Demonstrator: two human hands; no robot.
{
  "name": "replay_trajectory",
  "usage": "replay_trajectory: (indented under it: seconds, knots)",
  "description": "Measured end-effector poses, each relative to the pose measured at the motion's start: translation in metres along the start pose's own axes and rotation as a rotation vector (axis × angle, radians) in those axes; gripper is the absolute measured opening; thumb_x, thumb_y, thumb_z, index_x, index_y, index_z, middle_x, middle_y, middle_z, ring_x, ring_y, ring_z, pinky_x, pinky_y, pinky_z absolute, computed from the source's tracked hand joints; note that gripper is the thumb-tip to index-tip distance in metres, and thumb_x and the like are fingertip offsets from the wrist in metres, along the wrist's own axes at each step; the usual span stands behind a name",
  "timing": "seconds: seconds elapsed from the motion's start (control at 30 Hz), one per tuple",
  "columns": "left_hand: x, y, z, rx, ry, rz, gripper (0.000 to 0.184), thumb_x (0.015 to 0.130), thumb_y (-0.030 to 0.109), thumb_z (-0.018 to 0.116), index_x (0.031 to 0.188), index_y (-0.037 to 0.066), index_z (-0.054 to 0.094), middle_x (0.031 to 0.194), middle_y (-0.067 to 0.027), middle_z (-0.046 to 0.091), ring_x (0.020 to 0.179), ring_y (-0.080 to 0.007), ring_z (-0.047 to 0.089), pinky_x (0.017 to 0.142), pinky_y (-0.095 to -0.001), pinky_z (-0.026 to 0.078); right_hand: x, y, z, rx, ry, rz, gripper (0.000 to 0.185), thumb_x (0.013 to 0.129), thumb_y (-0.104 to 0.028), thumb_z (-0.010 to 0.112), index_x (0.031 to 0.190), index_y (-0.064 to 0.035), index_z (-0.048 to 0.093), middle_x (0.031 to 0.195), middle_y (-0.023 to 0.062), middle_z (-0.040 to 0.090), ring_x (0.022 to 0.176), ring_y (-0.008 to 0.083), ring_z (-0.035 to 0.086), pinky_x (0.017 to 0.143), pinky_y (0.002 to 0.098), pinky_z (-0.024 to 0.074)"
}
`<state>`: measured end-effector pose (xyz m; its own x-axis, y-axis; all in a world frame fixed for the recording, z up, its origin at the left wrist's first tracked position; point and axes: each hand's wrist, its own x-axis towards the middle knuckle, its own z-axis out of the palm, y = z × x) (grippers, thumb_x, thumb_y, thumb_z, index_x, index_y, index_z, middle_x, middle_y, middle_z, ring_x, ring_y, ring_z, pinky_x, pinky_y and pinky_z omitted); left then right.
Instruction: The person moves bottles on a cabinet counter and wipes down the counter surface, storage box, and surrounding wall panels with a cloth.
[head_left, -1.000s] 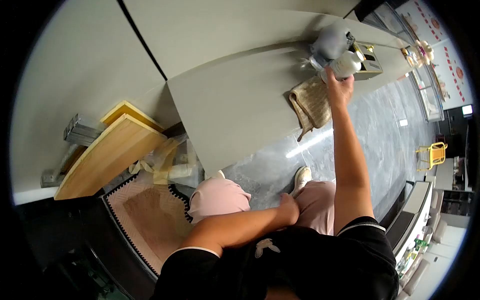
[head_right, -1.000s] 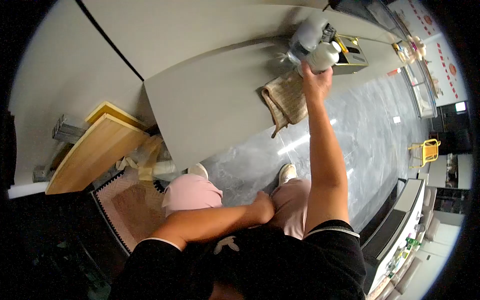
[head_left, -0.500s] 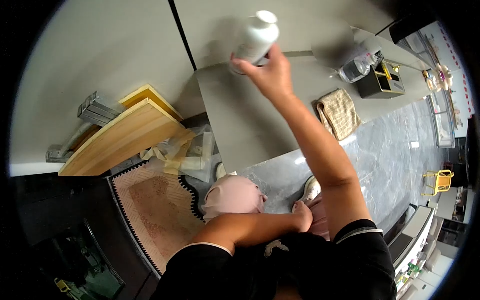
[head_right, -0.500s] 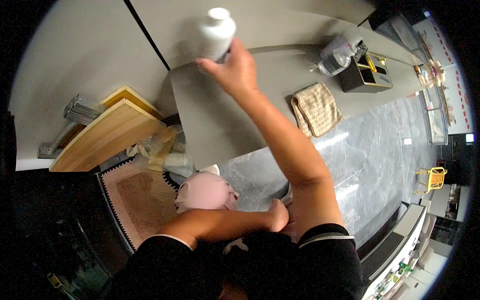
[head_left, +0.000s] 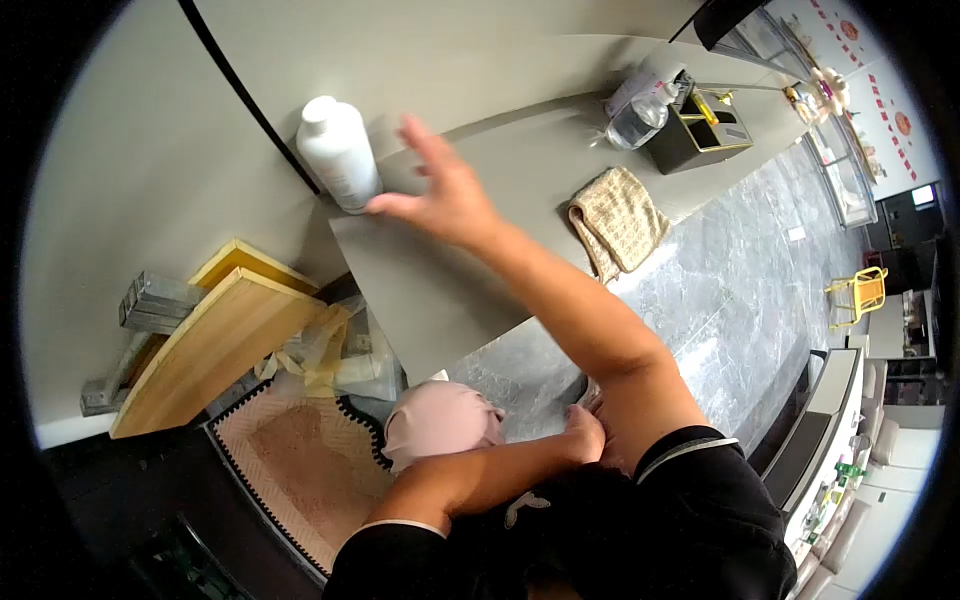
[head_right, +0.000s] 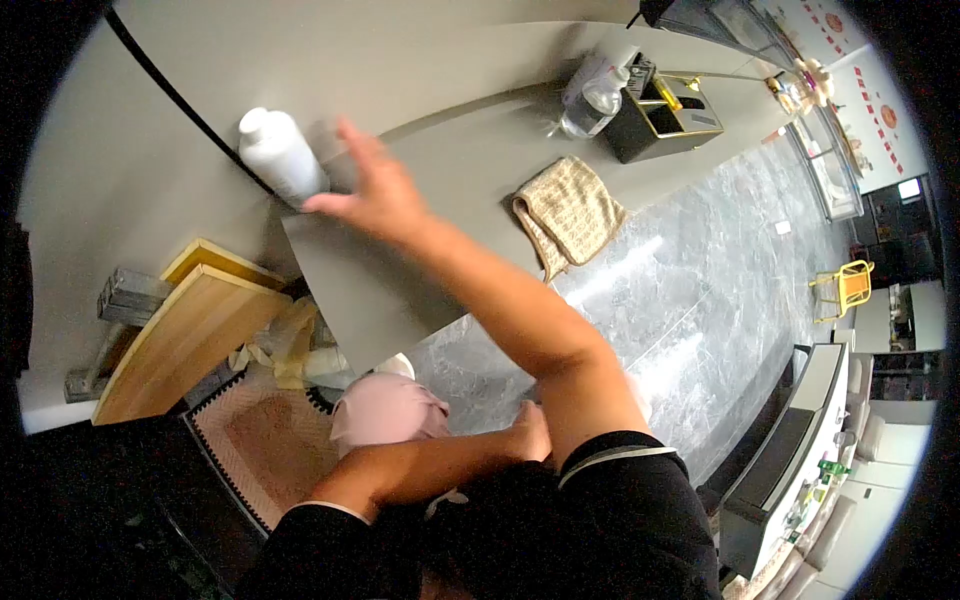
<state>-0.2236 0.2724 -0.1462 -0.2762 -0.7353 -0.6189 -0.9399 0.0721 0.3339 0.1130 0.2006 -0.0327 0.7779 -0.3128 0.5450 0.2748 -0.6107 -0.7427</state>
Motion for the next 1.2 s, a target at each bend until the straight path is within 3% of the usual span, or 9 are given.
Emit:
replay_trajectory:
  seconds: [0.07,0.13,0.2,0.27,0.4,0.57,0.7,1.0,1.2]
  knots:
    - [-0.036,-0.024,-0.036,-0.060,-0.068,0.094,0.034,0.086,0.025,0.057,0.116,0.012,0.066,0.122,-0.0106,0.060,0.109,-0.0304,0.056,0.084,-0.0505,0.040,0.000,0.014,-0.059,-0.114,0.155,0.111,0.070,0.068,-0.030,0.084,0.124,-0.0055,0.050,0.123,0.0134,0.055,0.109,0.0269,0.056,0.086,0.0382,0.0496]
    - [-0.040,-0.029,-0.031,-0.152,-0.093,0.204,0.031,0.082,0.022,0.060,0.107,0.005,0.069,0.116,-0.0213,0.060,0.105,-0.0354,0.054,0.084,-0.0521,0.038,0.003,0.048,-0.122,-0.302,0.578,0.068,0.058,0.072,-0.025,0.082,0.118,-0.0054,0.054,0.111,0.0093,0.056,0.098,0.0241,0.057,0.079,0.0332,0.0487]
    - [-0.037,-0.029,-0.019,-0.166,0.000,0.236,0.032,0.079,0.021,0.060,0.103,0.004,0.071,0.108,-0.0212,0.064,0.097,-0.0377,0.057,0.079,-0.0570,0.039,0.003,0.088,-0.181,-0.483,0.841,0.169,0.074,0.071,-0.030,0.081,0.128,-0.0002,0.045,0.126,0.0177,0.048,0.119,0.0283,0.045,0.096,0.0377,0.0413]
    - [-0.018,-0.018,0.013,-0.094,0.220,0.168,0.030,0.074,0.020,0.062,0.097,0.005,0.073,0.100,-0.0181,0.067,0.086,-0.0384,0.059,0.071,-0.0581,0.040,0.000,0.106,-0.211,-0.687,0.780,0.259,0.096,0.069,-0.041,0.081,0.141,-0.0001,0.031,0.138,0.0217,0.038,0.131,0.0364,0.032,0.110,0.0430,0.0278]
    - [-0.017,-0.018,-0.002,-0.089,0.121,0.133,0.031,0.078,0.021,0.058,0.101,0.007,0.073,0.105,-0.0179,0.067,0.092,-0.0373,0.060,0.074,-0.0572,0.040,0.008,0.142,-0.216,-0.754,0.745,0.333,0.100,0.069,-0.041,0.080,0.144,-0.0016,0.026,0.140,0.0232,0.041,0.129,0.0363,0.040,0.108,0.0406,0.0321]
    - [-0.015,-0.027,-0.021,-0.197,-0.055,0.173,0.031,0.081,0.021,0.058,0.105,0.006,0.072,0.113,-0.0185,0.066,0.103,-0.0360,0.059,0.085,-0.0557,0.041,0.016,0.106,-0.192,-0.574,0.761,0.493,0.078,0.072,-0.033,0.079,0.135,-0.0057,0.040,0.129,0.0161,0.053,0.116,0.0307,0.054,0.098,0.0369,0.0413]
    - [-0.008,-0.019,-0.008,-0.192,-0.025,0.117,0.029,0.082,0.020,0.059,0.105,0.008,0.072,0.111,-0.0180,0.066,0.101,-0.0360,0.060,0.084,-0.0533,0.042,0.011,0.097,-0.138,-0.366,0.512,0.231,0.074,0.075,-0.025,0.079,0.134,-0.0044,0.040,0.125,0.0161,0.056,0.113,0.0251,0.055,0.091,0.0360,0.0467]
    - [-0.026,-0.012,-0.026,-0.159,-0.029,-0.044,0.021,0.090,0.020,0.059,0.106,0.014,0.071,0.110,-0.0085,0.067,0.098,-0.0278,0.059,0.086,-0.0450,0.040,0.031,-0.014,-0.020,-0.138,-0.017,0.289,0.079,0.072,-0.024,0.080,0.136,-0.0082,0.039,0.123,0.0196,0.056,0.113,0.0332,0.056,0.096,0.0376,0.0467]
    - [-0.022,-0.014,-0.025,-0.164,-0.051,0.038,0.022,0.088,0.018,0.059,0.105,0.011,0.071,0.107,-0.0085,0.067,0.098,-0.0276,0.058,0.087,-0.0422,0.037,0.018,-0.007,-0.014,-0.160,-0.014,0.158,0.083,0.073,-0.020,0.081,0.142,-0.0092,0.035,0.128,0.0156,0.055,0.115,0.0278,0.056,0.091,0.0376,0.0511]
